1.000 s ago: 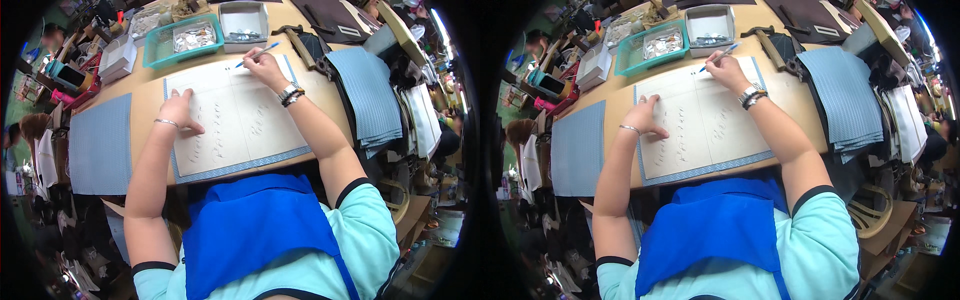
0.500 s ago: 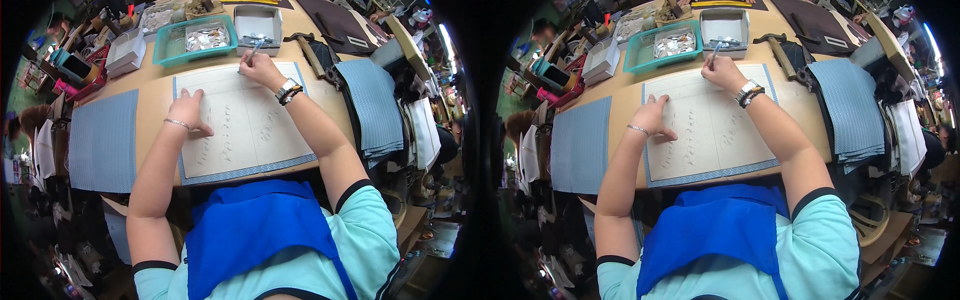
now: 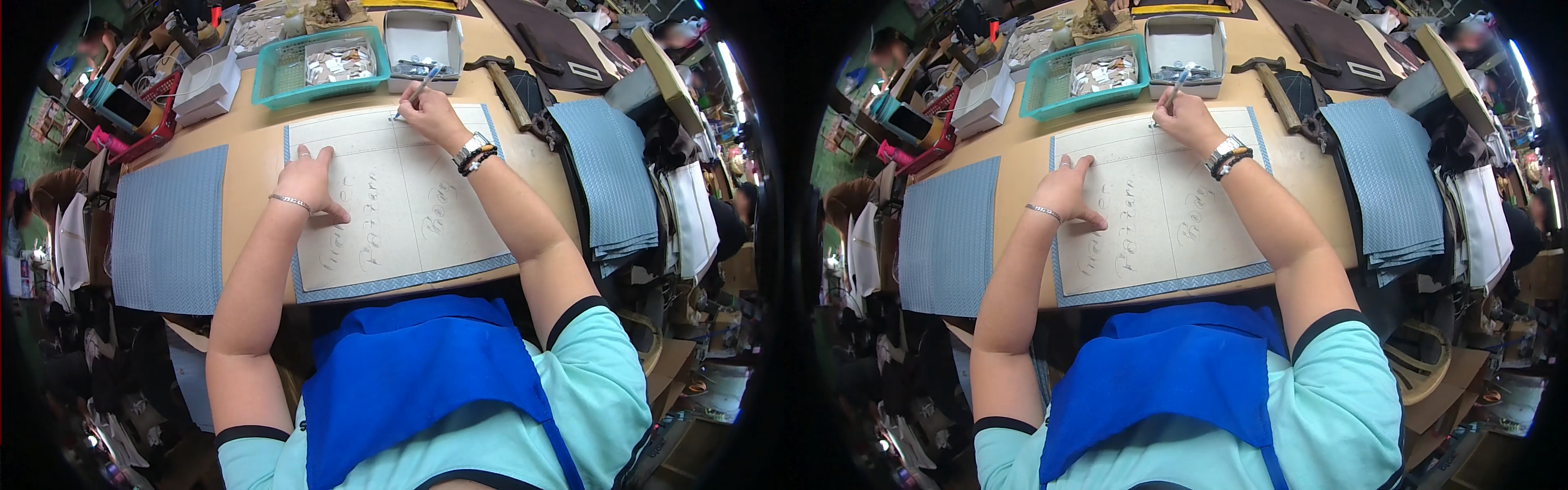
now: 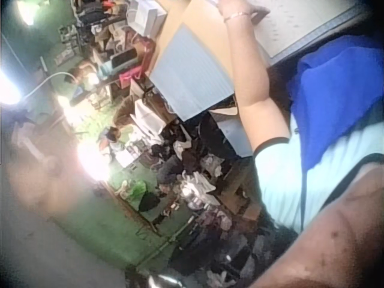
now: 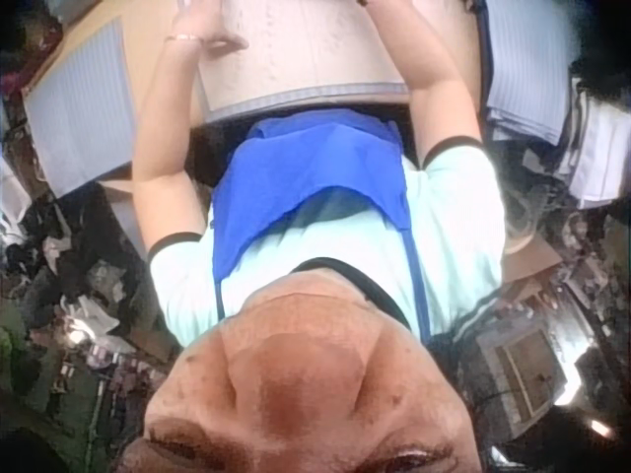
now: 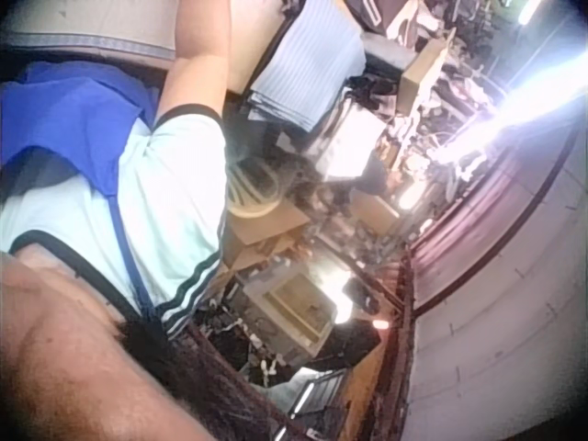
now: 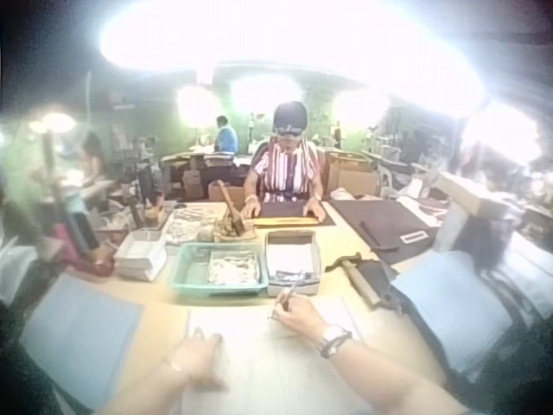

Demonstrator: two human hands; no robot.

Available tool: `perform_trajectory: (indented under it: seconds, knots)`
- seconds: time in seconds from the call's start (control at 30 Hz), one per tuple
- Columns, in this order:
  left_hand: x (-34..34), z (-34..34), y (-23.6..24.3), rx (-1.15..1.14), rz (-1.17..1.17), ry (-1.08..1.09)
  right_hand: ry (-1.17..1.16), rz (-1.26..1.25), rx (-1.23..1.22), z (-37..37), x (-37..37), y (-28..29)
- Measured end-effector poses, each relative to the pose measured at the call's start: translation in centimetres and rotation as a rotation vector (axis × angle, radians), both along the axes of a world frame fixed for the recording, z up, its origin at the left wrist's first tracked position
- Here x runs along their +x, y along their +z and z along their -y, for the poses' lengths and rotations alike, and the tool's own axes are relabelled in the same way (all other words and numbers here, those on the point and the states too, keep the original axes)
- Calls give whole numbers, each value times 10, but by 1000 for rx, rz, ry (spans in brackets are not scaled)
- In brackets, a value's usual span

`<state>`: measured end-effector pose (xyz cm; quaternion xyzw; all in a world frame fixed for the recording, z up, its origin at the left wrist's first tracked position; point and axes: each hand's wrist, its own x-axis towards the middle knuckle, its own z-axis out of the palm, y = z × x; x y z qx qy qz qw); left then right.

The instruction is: The person writes on a large cardboard pattern template using a pen and compares it to textured blue leather pieces on a workshop table.

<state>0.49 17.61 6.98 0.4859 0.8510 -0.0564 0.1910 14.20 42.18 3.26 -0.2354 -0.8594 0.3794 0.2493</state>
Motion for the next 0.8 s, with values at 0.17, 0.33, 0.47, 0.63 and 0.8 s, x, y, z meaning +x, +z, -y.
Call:
perform_trajectory:
  seconds: [0.17,0.33,0.47,0.63,0.8]
  knots:
    - [-4,0,-9,75,13,-63,39,-48,124,-2,-1,-5]
    - [-5,-2,-8,105,36,-35,-19,-123,90,-4,-2,-13]
    - [-1,4,-5,84,111,-52,32,-321,-46,1,15,-23]
    - [8,45,-35,414,181,47,-46,-10,20,40,127,-11]
    - [-7,58,-49,774,744,242,-64,246,256,77,172,-37]
